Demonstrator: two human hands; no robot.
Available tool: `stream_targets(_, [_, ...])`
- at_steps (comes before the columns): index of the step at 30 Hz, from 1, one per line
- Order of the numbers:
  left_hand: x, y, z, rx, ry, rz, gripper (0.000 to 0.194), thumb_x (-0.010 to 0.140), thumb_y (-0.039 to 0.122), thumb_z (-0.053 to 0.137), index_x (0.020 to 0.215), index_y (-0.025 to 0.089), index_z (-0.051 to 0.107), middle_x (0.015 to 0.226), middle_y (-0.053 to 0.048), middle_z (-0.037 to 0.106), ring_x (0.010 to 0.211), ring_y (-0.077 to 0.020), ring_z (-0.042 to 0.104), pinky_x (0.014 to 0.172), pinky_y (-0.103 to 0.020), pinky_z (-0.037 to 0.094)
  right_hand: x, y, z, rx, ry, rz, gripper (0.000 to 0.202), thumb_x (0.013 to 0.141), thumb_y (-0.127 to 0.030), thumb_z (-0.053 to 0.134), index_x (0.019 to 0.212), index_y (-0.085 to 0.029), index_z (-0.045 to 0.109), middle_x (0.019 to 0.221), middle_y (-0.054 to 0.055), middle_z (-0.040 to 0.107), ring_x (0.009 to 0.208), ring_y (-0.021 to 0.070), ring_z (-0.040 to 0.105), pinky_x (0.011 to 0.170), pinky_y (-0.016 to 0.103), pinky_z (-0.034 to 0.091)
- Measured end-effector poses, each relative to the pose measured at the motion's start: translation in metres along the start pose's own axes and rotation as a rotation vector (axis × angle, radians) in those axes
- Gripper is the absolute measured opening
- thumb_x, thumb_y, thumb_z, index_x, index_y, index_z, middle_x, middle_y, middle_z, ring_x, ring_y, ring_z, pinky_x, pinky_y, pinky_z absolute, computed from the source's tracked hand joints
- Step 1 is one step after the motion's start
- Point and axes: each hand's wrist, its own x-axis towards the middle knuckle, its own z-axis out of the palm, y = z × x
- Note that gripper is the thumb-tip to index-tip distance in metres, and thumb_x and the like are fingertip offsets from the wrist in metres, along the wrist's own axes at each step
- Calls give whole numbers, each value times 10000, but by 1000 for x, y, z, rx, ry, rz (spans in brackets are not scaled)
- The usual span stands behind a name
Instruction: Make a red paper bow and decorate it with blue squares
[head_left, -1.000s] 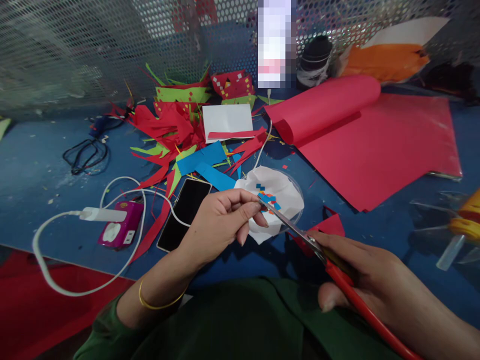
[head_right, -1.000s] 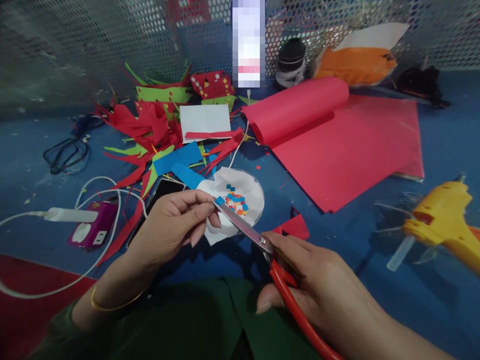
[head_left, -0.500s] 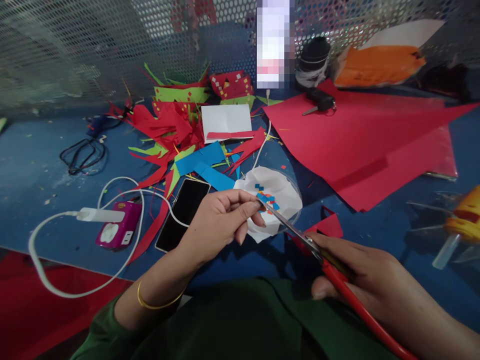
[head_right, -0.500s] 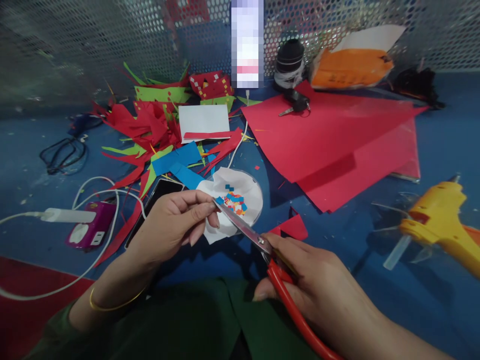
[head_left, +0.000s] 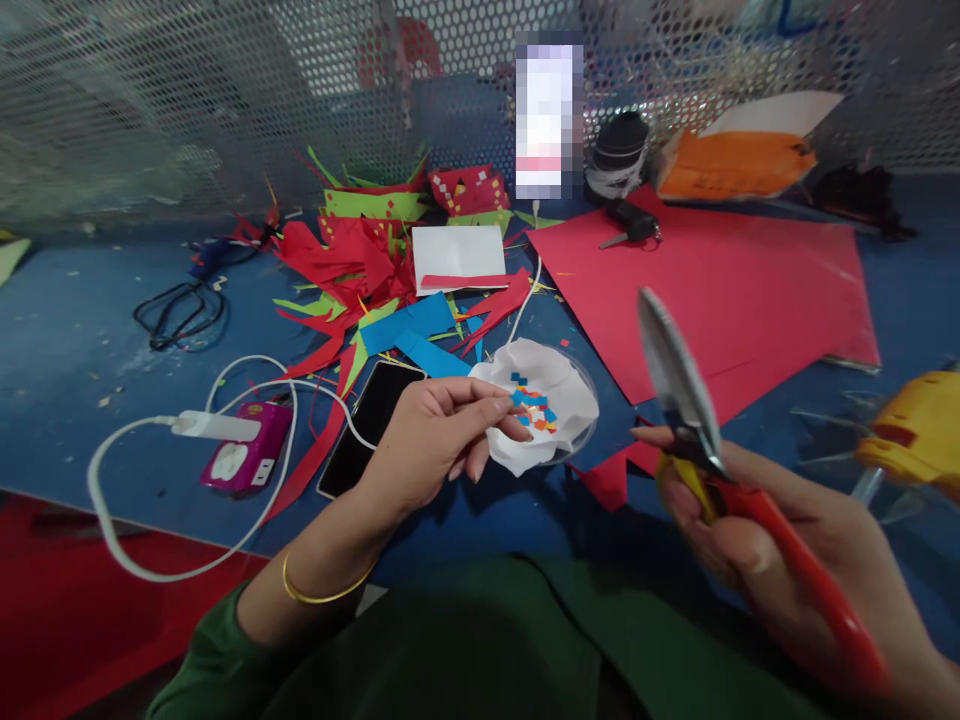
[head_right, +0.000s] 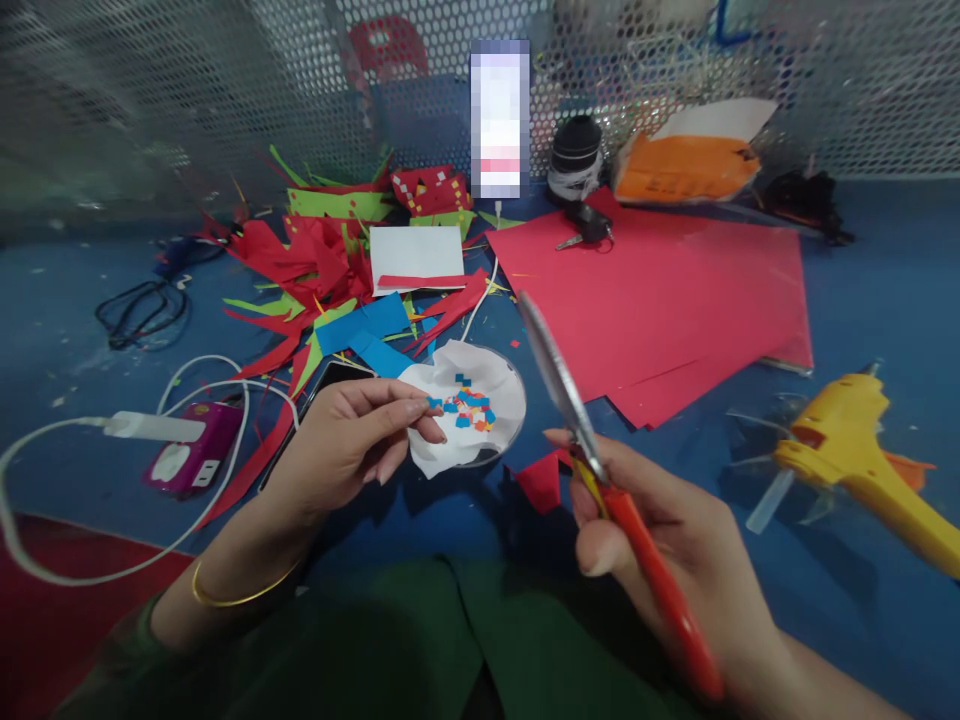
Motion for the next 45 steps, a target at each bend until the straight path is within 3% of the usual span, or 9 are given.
stream_targets(9, [2, 7, -15, 7, 327, 453, 104, 821, 230, 631, 729, 181, 634, 582, 40, 625, 363, -44, 447, 353, -188, 289, 1, -2, 6, 390, 55, 0, 415, 876, -487, 676, 1220, -255, 686, 645, -38, 505, 445, 103, 398, 389, 259, 331])
stream_targets(14, [20, 12, -24, 390, 694, 813, 120, 829, 227, 605, 718, 186, 625, 563, 34, 607, 457, -89, 527, 495, -220, 427, 11, 5, 9, 361, 153, -39, 381, 848, -475, 702, 1139, -229, 696, 588, -70, 479, 432, 92, 398, 383, 238, 340])
stream_targets(18, [43, 20, -34, 867, 821, 820, 164, 875, 259, 561, 785, 180, 673, 672, -23, 688, 639, -150, 618, 679, -279, 467, 17, 4, 11, 433, 181, -39, 379, 823, -471, 712, 1086, -199, 689, 585, -79, 470, 416, 83, 392, 363, 226, 334])
stream_targets(24, [41, 47, -47, 1213, 738, 605, 142, 795, 197, 621, 675, 193, 695, 698, -72, 715, 708, -227, 615, 661, -327, 421, 20, 2, 12, 510, 172, -75, 456, 785, -569, 718, 1020, -182, 664, 556, -83, 477, 395, 79, 390, 346, 215, 315])
stream_targets(28, [-5, 32, 7, 1018, 910, 942, 218, 931, 264, 537, 874, 192, 735, 861, -70, 741, 795, -208, 638, 745, -330, 425, 23, 2, 8, 495, 204, -92, 469, 772, -609, 710, 968, -187, 660, 539, -84, 473, 397, 78, 396, 345, 206, 321])
stream_targets(31, [-34, 0, 63, 1021, 631, 1022, 305, 956, 362, 566, 751, 183, 703, 751, -40, 718, 714, -170, 628, 676, -289, 405, 30, 5, 1, 450, 265, -104, 414, 780, -601, 708, 856, -199, 641, 544, -77, 483, 395, 74, 409, 346, 203, 327])
stream_targets(34, [-45, -27, 88, 1114, 432, 934, 238, 954, 332, 597, 810, 195, 727, 809, -35, 764, 726, -174, 671, 637, -281, 402, 41, 10, -7, 341, 323, -102, 434, 803, -634, 669, 803, -204, 608, 524, -80, 474, 379, 72, 407, 350, 211, 332])
stream_targets(39, [-51, -45, 70, 1234, 643, 1003, 194, 927, 297, 652, 1069, 177, 707, 1012, -65, 775, 936, -224, 720, 761, -299, 491, 60, 25, -16, 190, 344, -67, 492, 836, -627, 648, 1021, -173, 614, 556, -79, 506, 398, 84, 427, 361, 220, 345])
stream_targets(45, [-45, -57, 54, 1529, 470, 880, 336, 919, 229, 627, 1250, 177, 622, 1312, -102, 668, 966, -247, 718, 676, -324, 516, 75, 30, -19, -198, 313, 39, 360, 969, -409, 612, 1216, -148, 618, 1072, 72, 688, 859, 177, 680, 737, 355, 587])
